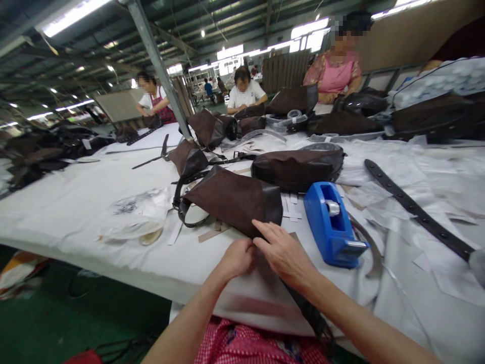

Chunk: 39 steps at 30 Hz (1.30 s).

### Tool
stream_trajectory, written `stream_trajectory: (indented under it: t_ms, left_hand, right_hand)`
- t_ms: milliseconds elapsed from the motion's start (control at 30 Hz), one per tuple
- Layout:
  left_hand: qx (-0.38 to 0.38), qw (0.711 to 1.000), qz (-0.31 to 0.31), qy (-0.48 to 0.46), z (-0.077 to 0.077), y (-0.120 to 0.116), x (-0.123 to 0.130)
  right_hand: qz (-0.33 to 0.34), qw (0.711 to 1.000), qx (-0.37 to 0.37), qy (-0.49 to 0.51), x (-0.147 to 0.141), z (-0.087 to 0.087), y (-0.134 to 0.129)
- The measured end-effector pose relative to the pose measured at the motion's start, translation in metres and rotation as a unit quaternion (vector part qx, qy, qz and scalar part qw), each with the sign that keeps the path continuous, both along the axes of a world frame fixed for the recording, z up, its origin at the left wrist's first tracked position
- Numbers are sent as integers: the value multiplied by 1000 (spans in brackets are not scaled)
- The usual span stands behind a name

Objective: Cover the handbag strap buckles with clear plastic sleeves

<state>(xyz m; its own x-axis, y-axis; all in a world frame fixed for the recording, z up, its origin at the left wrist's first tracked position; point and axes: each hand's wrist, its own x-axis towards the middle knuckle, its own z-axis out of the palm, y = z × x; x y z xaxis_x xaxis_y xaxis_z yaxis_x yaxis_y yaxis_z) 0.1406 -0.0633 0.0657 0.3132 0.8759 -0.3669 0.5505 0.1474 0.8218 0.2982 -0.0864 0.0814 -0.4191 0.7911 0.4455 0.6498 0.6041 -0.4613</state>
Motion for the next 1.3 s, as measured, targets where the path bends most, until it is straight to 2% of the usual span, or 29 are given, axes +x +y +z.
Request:
stream_trajectory:
  t_ms: [33,67,100,167,200,267,333,400,467,533,600,733,800,967,1033,1167,1233,1300]
  left_hand:
    - [58,997,-9,49,3,-2,1]
    - [112,988,-21,104,7,-4,2]
    - [157,974,-34,160,10,-6,3]
    - [198,947,-53,246,15,-9,4]
    - [204,939,-60,270,18,-10,4]
    - [213,928,-72,297,20,-11,4]
    - [215,923,-79,310,22,-13,4]
    - [219,919,-78,318,24,-15,4]
    - [222,917,-73,323,24,-17,5]
    - [229,915,-67,324,25,-21,5]
    - [236,915,-62,322,24,-24,4]
    - [240,918,-53,311,22,-28,3]
    - [242,925,-45,289,20,-30,2]
    - [209,968,32,139,11,-33,0]
    - [180,978,80,63,4,-34,-1]
    - [97,978,160,-89,-14,-33,-4]
    - [55,973,180,-131,-22,-31,-5]
    - [34,972,189,-135,-26,-29,-6]
  right_hand:
    - [-32,996,-48,75,-5,2,-14]
    - [-52,979,-117,156,-10,4,-29]
    - [-58,948,-206,235,-16,4,-44]
    - [-62,844,-381,372,-29,-1,-69]
    - [-74,787,-435,430,-34,-6,-78]
    - [-110,695,-469,533,-43,-16,-87]
    - [-137,627,-458,615,-47,-25,-87]
    - [-145,571,-449,672,-50,-27,-82]
    - [-153,531,-443,707,-51,-24,-76]
    - [-153,501,-445,726,-54,-18,-73]
    - [-147,487,-450,734,-56,-14,-71]
    - [-143,496,-445,732,-59,-14,-71]
    - [-135,480,-444,744,-59,-18,-71]
    - [-95,356,-456,810,-61,-29,-70]
    - [-77,326,-456,825,-62,-33,-69]
    - [-37,304,-457,835,-60,-39,-67]
    - [-15,311,-459,832,-58,-42,-66]
    - [4,322,-461,827,-55,-44,-65]
